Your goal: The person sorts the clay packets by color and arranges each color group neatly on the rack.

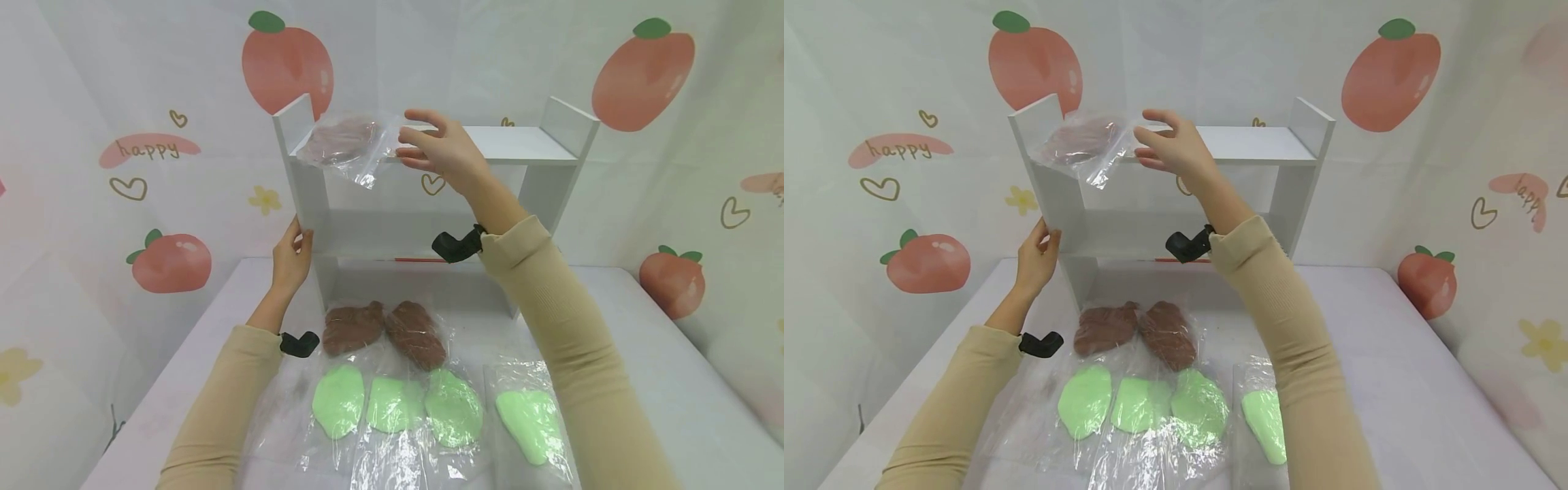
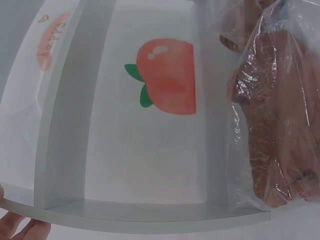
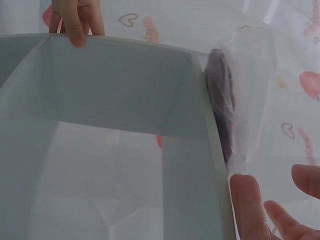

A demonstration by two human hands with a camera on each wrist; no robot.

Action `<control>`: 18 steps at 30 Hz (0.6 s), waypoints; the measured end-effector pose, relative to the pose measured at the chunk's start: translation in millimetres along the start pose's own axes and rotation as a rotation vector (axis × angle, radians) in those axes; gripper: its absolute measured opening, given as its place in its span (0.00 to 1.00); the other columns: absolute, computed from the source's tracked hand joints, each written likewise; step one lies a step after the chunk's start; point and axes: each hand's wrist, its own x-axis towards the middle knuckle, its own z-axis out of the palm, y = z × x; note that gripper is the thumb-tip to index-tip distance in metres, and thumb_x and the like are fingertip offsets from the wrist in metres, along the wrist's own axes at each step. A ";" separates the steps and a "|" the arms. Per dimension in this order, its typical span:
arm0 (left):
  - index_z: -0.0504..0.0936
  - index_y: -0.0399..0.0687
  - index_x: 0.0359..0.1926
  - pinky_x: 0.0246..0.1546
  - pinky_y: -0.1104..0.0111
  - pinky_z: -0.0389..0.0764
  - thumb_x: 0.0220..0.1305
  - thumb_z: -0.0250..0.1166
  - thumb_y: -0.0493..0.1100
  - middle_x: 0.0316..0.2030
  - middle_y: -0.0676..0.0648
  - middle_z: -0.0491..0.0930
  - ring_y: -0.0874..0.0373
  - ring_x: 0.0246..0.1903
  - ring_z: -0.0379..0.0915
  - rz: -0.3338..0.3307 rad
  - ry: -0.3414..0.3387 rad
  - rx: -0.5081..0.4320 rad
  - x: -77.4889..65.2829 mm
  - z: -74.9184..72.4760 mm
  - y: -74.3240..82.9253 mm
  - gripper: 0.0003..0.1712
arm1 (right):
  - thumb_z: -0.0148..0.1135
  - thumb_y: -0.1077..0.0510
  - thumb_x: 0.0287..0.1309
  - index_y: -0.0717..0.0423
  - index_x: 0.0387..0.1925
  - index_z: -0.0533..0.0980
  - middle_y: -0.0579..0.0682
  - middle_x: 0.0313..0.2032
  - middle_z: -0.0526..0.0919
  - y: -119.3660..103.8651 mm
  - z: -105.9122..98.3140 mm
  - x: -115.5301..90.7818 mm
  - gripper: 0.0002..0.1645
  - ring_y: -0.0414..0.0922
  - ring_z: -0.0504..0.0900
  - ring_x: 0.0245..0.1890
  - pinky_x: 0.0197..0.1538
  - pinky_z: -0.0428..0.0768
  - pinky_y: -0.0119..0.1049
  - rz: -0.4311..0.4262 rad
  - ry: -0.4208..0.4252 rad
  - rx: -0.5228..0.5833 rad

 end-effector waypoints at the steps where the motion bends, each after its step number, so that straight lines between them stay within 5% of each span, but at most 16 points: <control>1: 0.60 0.45 0.69 0.57 0.50 0.76 0.70 0.49 0.37 0.60 0.34 0.70 0.39 0.58 0.69 -0.001 -0.002 0.002 -0.1 -0.1 -0.1 0.27 | 0.57 0.56 0.62 0.43 0.65 0.64 0.55 0.60 0.72 1.2 -2.9 -3.1 0.30 0.46 0.80 0.50 0.55 0.81 0.31 -0.003 -0.001 0.003; 9: 0.60 0.45 0.69 0.57 0.50 0.76 0.70 0.49 0.37 0.61 0.34 0.70 0.39 0.58 0.69 0.005 0.003 0.010 0.1 -0.8 -0.2 0.27 | 0.55 0.56 0.64 0.52 0.64 0.64 0.53 0.54 0.74 27.2 -17.7 -28.6 0.27 0.46 0.78 0.47 0.48 0.83 0.29 -0.070 -0.095 -0.114; 18: 0.60 0.45 0.69 0.58 0.51 0.76 0.70 0.49 0.36 0.60 0.34 0.70 0.41 0.59 0.69 0.005 0.009 0.008 -0.4 1.5 0.0 0.27 | 0.57 0.56 0.63 0.55 0.60 0.68 0.56 0.49 0.79 79.0 -21.9 -63.0 0.24 0.41 0.82 0.40 0.51 0.83 0.41 -0.101 -0.296 -0.324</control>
